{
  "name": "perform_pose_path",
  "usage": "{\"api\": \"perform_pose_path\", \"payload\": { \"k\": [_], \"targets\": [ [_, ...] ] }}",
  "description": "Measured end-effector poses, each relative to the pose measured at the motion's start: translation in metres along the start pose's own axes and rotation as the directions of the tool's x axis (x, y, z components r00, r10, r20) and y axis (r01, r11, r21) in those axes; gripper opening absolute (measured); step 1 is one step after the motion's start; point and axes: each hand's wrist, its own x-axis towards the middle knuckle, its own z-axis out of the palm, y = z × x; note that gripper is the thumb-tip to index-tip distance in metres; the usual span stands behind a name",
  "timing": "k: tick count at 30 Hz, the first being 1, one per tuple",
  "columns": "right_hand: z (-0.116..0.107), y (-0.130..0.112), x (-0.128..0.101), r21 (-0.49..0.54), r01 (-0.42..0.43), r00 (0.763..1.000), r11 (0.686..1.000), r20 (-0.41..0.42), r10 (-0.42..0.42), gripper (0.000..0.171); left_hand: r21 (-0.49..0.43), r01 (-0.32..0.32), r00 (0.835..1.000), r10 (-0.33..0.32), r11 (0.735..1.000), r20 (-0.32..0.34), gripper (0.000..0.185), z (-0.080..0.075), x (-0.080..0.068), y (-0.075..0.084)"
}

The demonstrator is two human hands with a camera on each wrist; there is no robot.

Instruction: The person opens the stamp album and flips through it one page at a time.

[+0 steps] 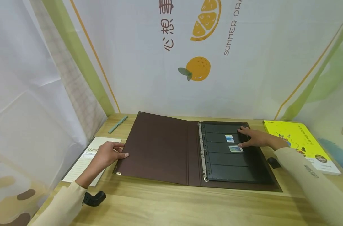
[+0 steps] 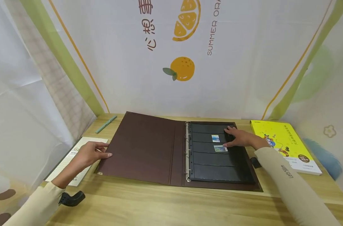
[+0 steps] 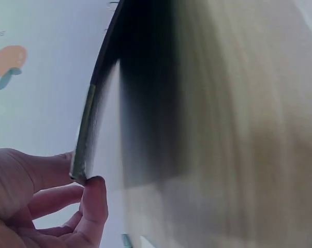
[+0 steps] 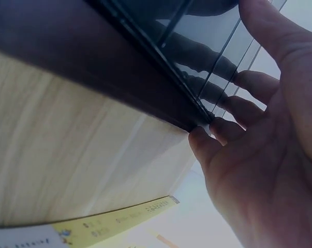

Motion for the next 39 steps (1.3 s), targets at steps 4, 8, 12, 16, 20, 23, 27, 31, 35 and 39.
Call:
{"api": "perform_pose_path", "payload": {
  "k": [4,8,12,16,20,23,27,31,35,39],
  "targets": [
    [0.000,0.000,-0.001,0.000,-0.003,1.000,1.000,-0.003,0.003,0.103,0.021,0.013,1.000,-0.013,1.000,-0.012,0.052,0.008,0.000,-0.001],
    [0.001,0.000,-0.001,0.009,-0.004,1.000,1.000,-0.001,0.004,0.104,0.089,-0.042,0.997,0.048,0.995,-0.068,0.049,0.018,-0.002,0.000],
    [0.002,0.000,-0.001,0.023,-0.010,1.000,1.000,0.000,0.010,0.103,0.214,-0.123,0.977,0.156,0.969,-0.144,0.043,0.030,-0.005,0.002],
    [0.004,0.001,-0.001,0.034,-0.001,1.000,0.999,0.005,0.001,0.103,0.280,-0.184,0.959,0.235,0.942,-0.160,0.036,0.039,-0.008,0.003],
    [0.006,0.003,-0.001,0.046,0.005,1.000,0.999,0.013,-0.006,0.103,0.296,-0.224,0.955,0.269,0.928,-0.122,0.032,0.045,-0.008,0.002],
    [0.004,0.003,-0.001,0.056,0.009,1.000,0.998,0.016,-0.010,0.103,0.298,-0.224,0.960,0.264,0.928,-0.097,0.031,0.048,-0.007,0.000],
    [0.002,0.003,-0.001,0.061,0.014,1.000,0.998,0.017,-0.015,0.102,0.296,-0.235,0.960,0.268,0.926,-0.077,0.030,0.050,-0.006,-0.001],
    [0.002,0.005,-0.001,0.052,0.007,1.000,0.999,0.017,-0.008,0.102,0.301,-0.265,0.953,0.297,0.916,-0.063,0.030,0.050,-0.002,0.000],
    [0.002,0.003,-0.001,0.057,0.011,1.000,0.998,0.019,-0.012,0.102,0.337,-0.279,0.949,0.311,0.899,-0.043,0.031,0.049,-0.001,0.001],
    [0.003,0.002,0.000,0.067,0.020,0.999,0.998,0.026,-0.021,0.100,0.385,-0.274,0.957,0.289,0.881,0.018,0.033,0.051,-0.003,0.005]
  ]
}}
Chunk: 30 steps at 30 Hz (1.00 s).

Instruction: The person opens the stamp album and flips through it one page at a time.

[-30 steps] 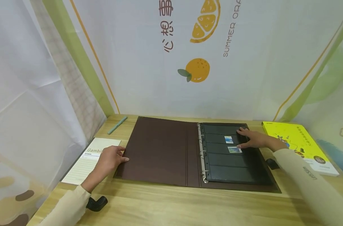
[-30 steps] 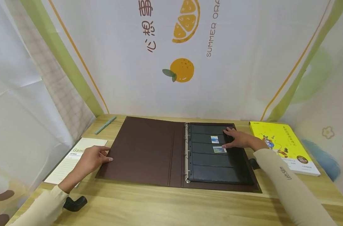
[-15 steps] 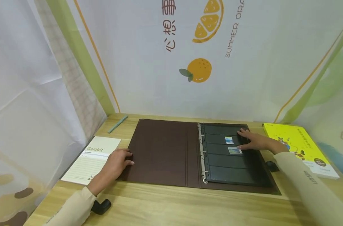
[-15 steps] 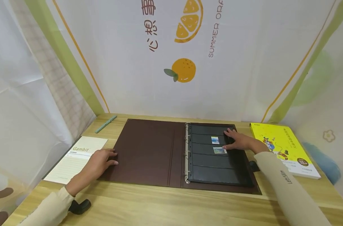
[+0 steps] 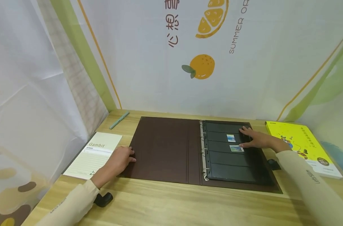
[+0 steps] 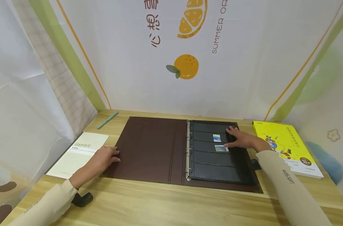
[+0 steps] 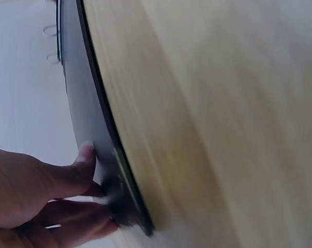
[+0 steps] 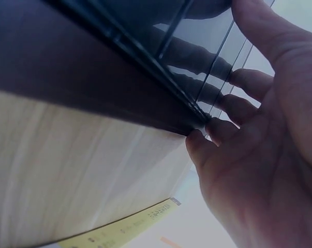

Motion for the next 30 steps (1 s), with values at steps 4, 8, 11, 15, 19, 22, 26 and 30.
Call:
{"api": "perform_pose_path", "payload": {
  "k": [4,8,11,15,19,22,26,30],
  "targets": [
    [-0.001,0.001,-0.003,0.007,0.002,1.000,1.000,0.001,-0.002,0.100,-0.003,0.008,0.993,-0.008,1.000,0.117,0.048,-0.002,-0.002,0.015],
    [-0.002,0.001,-0.005,-0.001,0.002,1.000,1.000,0.003,-0.002,0.101,-0.077,0.056,0.973,-0.037,0.995,0.228,0.074,-0.007,-0.001,0.042],
    [-0.003,0.001,-0.005,-0.018,-0.008,1.000,1.000,0.001,0.008,0.101,-0.135,0.077,0.949,-0.031,0.988,0.315,0.085,-0.011,0.005,0.068],
    [-0.003,-0.005,-0.001,-0.058,0.011,1.000,0.998,-0.009,-0.011,0.099,-0.178,0.047,0.919,0.028,0.983,0.393,0.092,-0.011,0.015,0.103],
    [-0.003,-0.009,0.001,-0.110,0.029,0.999,0.993,-0.019,-0.031,0.099,-0.146,-0.016,0.897,0.078,0.989,0.434,0.096,-0.006,0.028,0.129],
    [-0.003,-0.011,0.000,-0.122,0.013,0.999,0.992,-0.032,-0.017,0.102,-0.091,-0.002,0.886,0.044,0.996,0.462,0.098,-0.004,0.039,0.140],
    [-0.005,-0.009,-0.003,-0.137,-0.027,0.997,0.990,-0.070,0.017,0.109,-0.015,0.042,0.865,-0.029,0.999,0.502,0.101,-0.001,0.050,0.145],
    [-0.006,-0.007,-0.008,-0.199,-0.070,0.992,0.978,-0.113,0.048,0.112,0.007,0.044,0.849,-0.041,0.999,0.527,0.104,0.003,0.053,0.146]
  ]
}}
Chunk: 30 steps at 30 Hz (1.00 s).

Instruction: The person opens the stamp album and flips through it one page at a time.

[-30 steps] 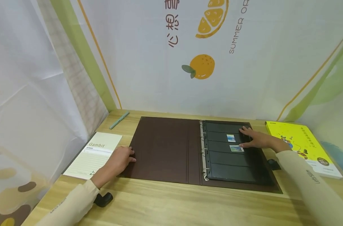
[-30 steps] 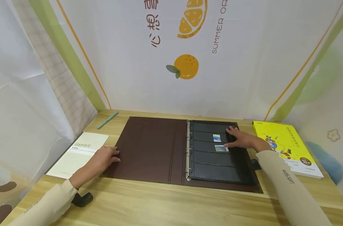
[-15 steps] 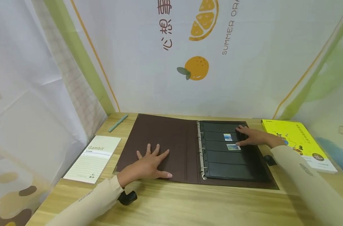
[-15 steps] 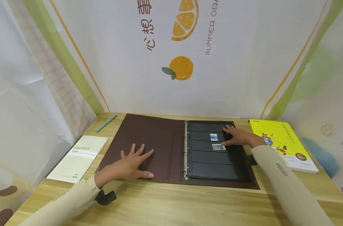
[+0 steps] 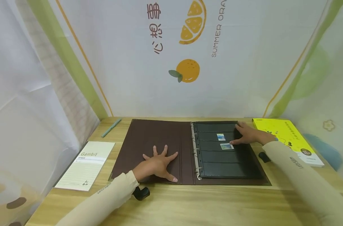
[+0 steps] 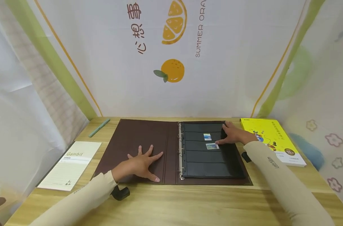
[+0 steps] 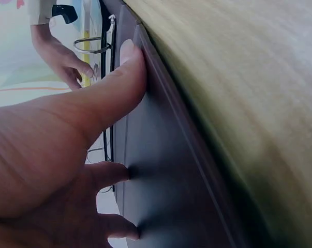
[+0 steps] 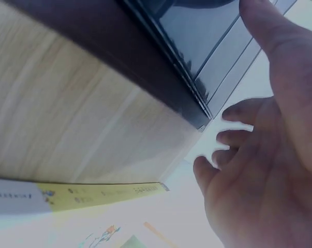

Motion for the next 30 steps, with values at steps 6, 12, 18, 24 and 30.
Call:
{"api": "perform_pose_path", "payload": {
  "k": [6,12,18,24,30],
  "targets": [
    [0.001,-0.004,0.003,-0.039,-0.013,1.000,0.999,-0.016,0.012,0.107,-0.030,-0.020,1.000,0.020,0.999,-0.013,0.103,0.010,0.000,-0.008],
    [0.006,-0.002,0.009,0.066,0.015,0.999,0.998,-0.044,-0.012,0.084,-0.030,-0.018,1.000,0.018,0.999,0.008,0.104,0.014,-0.002,-0.009],
    [0.010,0.005,0.010,0.163,-0.010,0.998,0.987,-0.061,0.020,0.079,-0.014,-0.033,0.999,0.033,0.999,0.002,0.105,0.012,0.001,-0.009],
    [0.010,0.008,0.009,0.244,-0.034,0.994,0.969,-0.090,0.058,0.084,-0.012,-0.034,0.999,0.034,0.999,-0.002,0.105,0.009,0.006,-0.010],
    [0.010,0.008,0.006,0.246,-0.103,0.990,0.964,-0.067,0.123,0.100,-0.010,-0.038,0.999,0.038,0.999,0.009,0.105,0.009,0.008,-0.011]
  ]
}}
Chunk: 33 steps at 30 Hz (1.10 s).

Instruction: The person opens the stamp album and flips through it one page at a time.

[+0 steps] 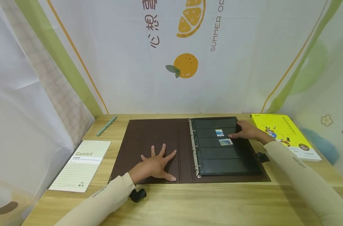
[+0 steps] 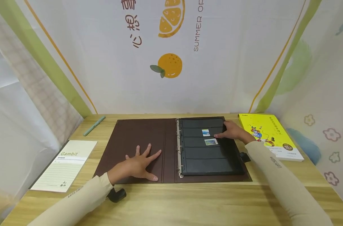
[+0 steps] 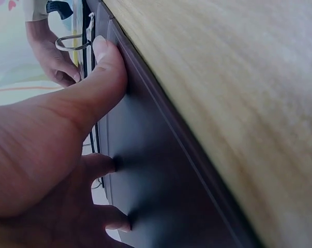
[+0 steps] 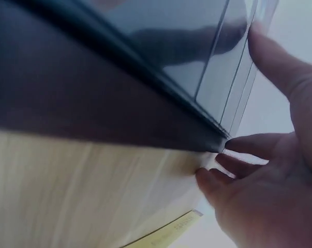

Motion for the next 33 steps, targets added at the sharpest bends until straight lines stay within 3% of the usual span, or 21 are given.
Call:
{"api": "perform_pose_path", "payload": {
  "k": [9,16,23,28,33],
  "targets": [
    [-0.004,-0.004,-0.001,0.033,0.059,0.996,0.998,-0.074,-0.057,0.067,-0.010,0.005,1.000,-0.005,1.000,-0.020,0.106,-0.001,0.000,-0.001],
    [-0.004,-0.006,-0.001,0.055,0.009,0.996,0.998,-0.088,-0.004,0.072,-0.015,0.001,1.000,-0.002,1.000,-0.023,0.106,-0.003,0.001,-0.001],
    [-0.002,-0.007,-0.002,0.135,-0.118,0.988,0.984,-0.080,0.129,0.088,-0.011,-0.004,1.000,0.004,1.000,-0.022,0.106,-0.003,0.000,0.000],
    [0.001,-0.008,-0.007,0.168,-0.094,0.982,0.981,-0.145,0.118,0.076,-0.012,-0.014,1.000,0.014,1.000,-0.021,0.106,0.000,-0.002,0.001],
    [0.000,-0.007,-0.016,0.263,-0.008,0.979,0.965,-0.194,0.061,0.066,-0.016,-0.014,1.000,0.014,1.000,-0.020,0.106,0.002,-0.003,0.000]
  ]
}}
